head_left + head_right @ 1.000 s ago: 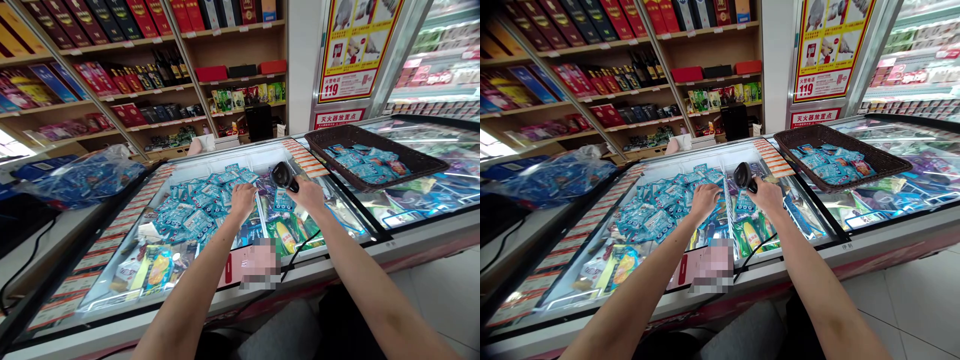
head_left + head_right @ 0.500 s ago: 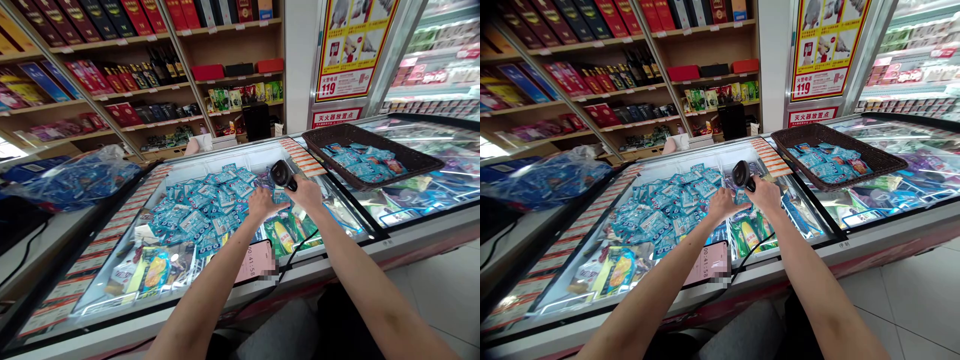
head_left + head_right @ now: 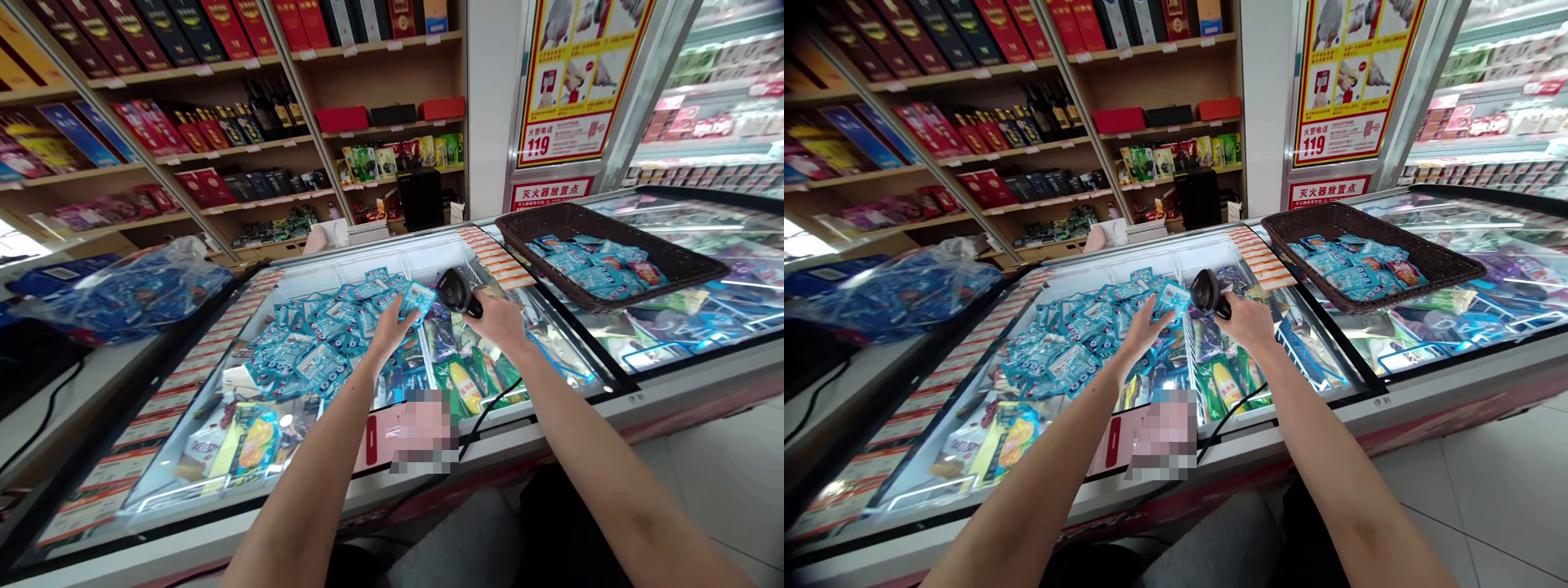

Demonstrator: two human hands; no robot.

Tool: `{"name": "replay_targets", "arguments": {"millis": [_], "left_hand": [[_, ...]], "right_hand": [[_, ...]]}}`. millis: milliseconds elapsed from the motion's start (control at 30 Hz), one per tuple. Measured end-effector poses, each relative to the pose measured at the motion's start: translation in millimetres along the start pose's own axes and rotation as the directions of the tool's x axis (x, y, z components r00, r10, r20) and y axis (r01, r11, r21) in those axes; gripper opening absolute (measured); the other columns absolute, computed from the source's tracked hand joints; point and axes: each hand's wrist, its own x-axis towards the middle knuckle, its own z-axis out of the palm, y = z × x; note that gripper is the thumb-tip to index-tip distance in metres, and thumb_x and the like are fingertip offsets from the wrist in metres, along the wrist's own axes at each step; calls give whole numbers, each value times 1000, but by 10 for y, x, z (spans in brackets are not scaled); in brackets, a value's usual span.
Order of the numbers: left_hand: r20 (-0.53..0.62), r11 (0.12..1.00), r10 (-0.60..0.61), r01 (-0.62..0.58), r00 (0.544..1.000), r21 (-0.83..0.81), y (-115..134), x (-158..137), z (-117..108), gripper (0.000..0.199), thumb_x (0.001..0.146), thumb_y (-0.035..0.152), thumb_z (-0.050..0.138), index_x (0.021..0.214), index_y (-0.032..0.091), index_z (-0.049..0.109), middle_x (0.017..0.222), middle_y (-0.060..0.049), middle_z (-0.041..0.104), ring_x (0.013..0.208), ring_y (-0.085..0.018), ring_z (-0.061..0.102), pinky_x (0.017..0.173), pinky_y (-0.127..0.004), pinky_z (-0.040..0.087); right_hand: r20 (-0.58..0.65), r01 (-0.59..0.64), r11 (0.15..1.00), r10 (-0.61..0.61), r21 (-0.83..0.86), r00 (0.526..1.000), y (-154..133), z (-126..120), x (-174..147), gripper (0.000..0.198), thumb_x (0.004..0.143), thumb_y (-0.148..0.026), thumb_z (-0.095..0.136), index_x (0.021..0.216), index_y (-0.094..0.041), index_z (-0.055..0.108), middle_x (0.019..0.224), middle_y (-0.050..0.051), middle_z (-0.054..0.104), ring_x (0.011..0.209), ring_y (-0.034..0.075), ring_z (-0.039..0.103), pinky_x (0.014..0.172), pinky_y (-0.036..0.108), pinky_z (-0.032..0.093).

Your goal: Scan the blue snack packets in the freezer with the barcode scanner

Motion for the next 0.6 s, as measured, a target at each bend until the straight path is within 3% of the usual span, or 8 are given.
{"name": "replay_targets", "arguments": {"millis": [233,600], "left_hand": [[10,981,-98,99,995,-167,-158,-23,41,64,80,53,48,134,21,38,138,-8,42,130,-20,35,100,-31,34],[19,976,-122,124,992,-181,-231,13,116,70,80,57,47,136,17,35,143,-11,35,131,-22,34,101,-32,34]], "right_hand": [[22,136,990,-137,25,990,-60,-3,-44,38,80,-46,48,108,-22,57,87,6,69,81,23,63,66,29,39],[23,269,960,-271,81,962,-92,26,-91,37,80,-45,49,108,-23,57,88,4,69,81,23,63,62,29,35]]}}
